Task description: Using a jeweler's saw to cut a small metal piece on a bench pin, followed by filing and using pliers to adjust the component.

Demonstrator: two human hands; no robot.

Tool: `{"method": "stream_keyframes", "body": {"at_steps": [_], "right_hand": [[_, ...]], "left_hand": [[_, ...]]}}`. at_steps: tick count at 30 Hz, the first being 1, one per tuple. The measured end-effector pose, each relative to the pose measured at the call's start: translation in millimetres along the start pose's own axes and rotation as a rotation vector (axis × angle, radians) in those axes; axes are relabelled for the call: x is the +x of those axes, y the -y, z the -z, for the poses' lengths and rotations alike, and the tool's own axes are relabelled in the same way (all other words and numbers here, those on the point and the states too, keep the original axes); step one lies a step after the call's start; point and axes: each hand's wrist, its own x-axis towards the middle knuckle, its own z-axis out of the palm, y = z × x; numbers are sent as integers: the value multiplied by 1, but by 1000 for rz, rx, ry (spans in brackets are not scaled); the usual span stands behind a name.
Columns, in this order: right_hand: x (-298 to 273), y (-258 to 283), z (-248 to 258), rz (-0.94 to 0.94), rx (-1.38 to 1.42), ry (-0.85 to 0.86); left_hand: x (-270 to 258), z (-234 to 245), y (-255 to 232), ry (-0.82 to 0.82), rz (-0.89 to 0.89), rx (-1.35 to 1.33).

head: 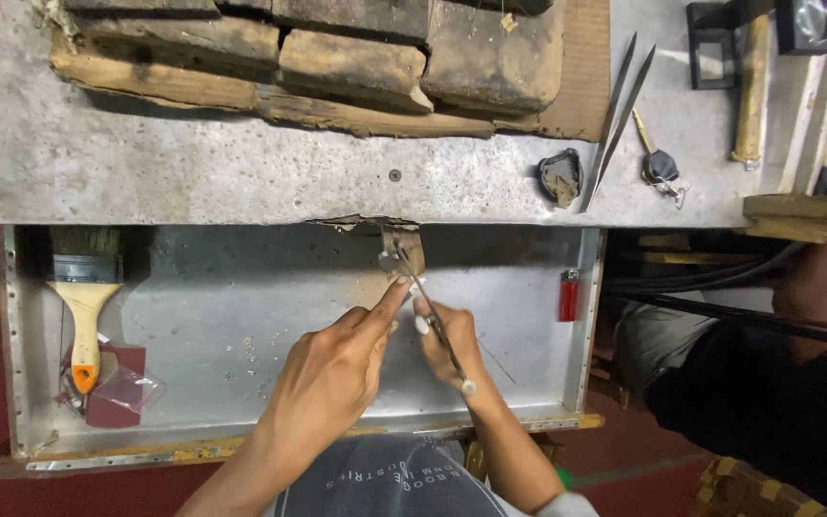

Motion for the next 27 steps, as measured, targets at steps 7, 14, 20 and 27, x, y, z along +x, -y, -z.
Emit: {"method": "stream_keyframes", "body": {"at_steps": [7, 14, 20, 27], "right_hand": [[36, -18, -11, 149, -33, -52], [6, -29, -11, 101, -27, -77], [11, -22, -9, 65, -15, -65], [28, -29, -24, 71, -99, -143]], "left_hand": [[-2, -2, 0, -18, -15, -30], [-2, 1, -2, -8, 5, -95], [-3, 1, -3, -35, -43, -72], [-4, -9, 4, -88, -106, -99]]}}
